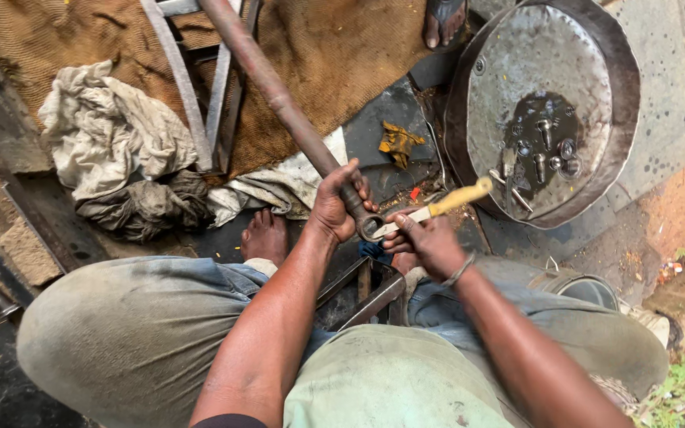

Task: The person cleans and lubricates the end of a long metal axle rod while a second person holds it steady. They use a blue cloth to wipe the metal surface, apply grease or lubricant by hand, and use a small wooden stick to clean internal components.

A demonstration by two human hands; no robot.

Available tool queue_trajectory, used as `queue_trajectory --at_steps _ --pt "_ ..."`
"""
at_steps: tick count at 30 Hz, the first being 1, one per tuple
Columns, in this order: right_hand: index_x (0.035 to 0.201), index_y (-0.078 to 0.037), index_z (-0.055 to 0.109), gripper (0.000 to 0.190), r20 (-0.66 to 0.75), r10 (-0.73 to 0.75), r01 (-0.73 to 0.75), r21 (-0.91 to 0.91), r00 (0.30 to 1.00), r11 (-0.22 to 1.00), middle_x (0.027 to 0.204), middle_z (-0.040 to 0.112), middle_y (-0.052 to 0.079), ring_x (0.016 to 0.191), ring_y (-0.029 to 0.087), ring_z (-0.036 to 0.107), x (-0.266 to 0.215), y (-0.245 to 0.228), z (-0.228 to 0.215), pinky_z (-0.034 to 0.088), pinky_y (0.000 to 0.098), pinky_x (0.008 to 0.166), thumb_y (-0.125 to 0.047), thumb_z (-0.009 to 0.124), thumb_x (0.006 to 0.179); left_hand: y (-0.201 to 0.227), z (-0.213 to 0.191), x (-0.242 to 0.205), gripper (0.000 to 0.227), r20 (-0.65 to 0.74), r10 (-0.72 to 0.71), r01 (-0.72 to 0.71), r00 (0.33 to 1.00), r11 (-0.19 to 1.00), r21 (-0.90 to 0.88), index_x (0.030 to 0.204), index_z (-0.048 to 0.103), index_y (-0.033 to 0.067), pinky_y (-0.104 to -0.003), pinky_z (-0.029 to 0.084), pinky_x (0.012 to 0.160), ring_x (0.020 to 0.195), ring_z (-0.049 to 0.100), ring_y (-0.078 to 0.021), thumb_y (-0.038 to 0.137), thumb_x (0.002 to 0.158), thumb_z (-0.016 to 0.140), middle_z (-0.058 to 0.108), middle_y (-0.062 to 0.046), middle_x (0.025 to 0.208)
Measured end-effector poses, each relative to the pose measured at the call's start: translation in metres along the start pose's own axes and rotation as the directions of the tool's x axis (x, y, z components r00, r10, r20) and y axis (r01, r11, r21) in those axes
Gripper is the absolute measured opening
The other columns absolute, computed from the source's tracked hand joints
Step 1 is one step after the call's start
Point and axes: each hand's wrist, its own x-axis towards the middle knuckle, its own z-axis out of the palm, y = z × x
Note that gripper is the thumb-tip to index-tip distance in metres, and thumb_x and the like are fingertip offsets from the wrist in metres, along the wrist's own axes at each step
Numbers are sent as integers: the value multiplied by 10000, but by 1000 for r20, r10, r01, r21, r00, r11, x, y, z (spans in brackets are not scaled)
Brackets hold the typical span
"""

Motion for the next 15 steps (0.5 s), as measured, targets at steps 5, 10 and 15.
queue_trajectory --at_steps 5,10,15 --pt "1180 31 690 274 -69 -159 157 -36 985 987 927 747 119 813 180 755 -27 7 10 655 316 752 -176 621 1014 -6 -5 6 474 -68 25 -23 997 999 22 723 535 133 -379 513 621 596 583 -198 511 854 790 548 -46 631" --pt "1148 6 736 253 -12 -138 123 -383 990 916 1028 772 49 843 132 755 -27 -21 -7 620 263 747 -156 616 995 -16 -7 12 537 -227 57 -48 972 998 48 803 560 158 -347 536 600 606 589 -160 632 780 811 565 -13 687" --pt "1142 0 704 213 -72 -193 179 -165 979 970 1002 764 87 852 132 756 -28 6 17 630 254 764 -141 612 1012 -16 -7 9 631 -291 87 -73 953 996 61 777 539 134 -346 559 560 557 588 -175 695 699 816 564 -38 656"
